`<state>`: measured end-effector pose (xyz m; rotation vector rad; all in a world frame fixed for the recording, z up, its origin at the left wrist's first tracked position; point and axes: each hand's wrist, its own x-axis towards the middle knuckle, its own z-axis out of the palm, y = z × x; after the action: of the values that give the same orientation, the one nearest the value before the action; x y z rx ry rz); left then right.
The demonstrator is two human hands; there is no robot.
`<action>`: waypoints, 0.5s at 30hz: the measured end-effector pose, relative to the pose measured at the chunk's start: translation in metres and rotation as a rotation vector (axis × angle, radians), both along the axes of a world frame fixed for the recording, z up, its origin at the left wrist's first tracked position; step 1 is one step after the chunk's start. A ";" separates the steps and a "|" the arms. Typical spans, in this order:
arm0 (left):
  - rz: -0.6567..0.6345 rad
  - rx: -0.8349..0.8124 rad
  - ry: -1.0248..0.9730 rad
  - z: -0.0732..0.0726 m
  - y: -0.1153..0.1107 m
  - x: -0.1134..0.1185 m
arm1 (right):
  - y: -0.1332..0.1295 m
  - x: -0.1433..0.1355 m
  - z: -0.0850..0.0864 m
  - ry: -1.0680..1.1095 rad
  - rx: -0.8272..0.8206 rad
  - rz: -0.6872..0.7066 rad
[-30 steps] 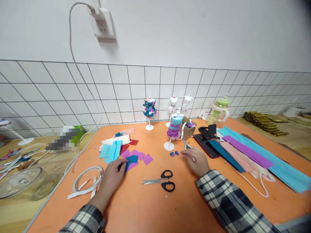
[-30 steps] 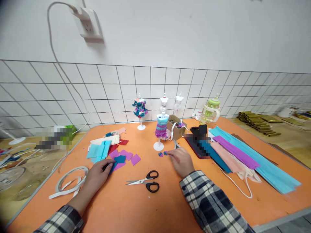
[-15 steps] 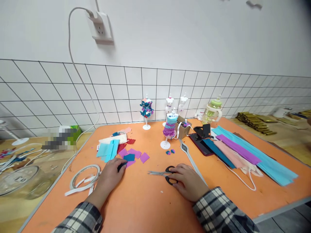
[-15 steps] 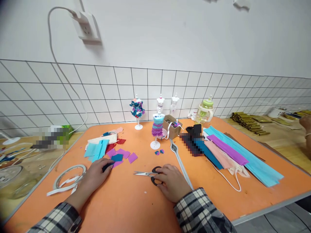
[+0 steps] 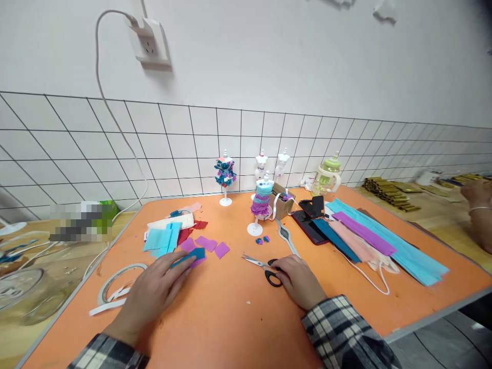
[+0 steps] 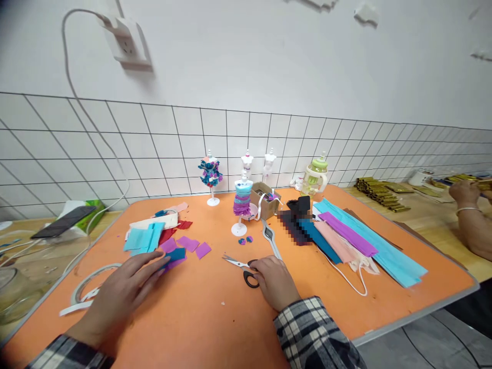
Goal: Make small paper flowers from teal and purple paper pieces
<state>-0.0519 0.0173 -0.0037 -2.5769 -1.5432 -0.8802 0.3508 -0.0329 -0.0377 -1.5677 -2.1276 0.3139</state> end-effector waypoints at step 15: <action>0.633 -0.228 0.218 -0.020 -0.030 -0.098 | 0.000 -0.001 -0.002 0.067 0.004 -0.006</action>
<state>-0.1504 -0.0123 -0.0242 -1.9760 -2.2755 -0.3622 0.3494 -0.0334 -0.0398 -1.5399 -2.0703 0.3555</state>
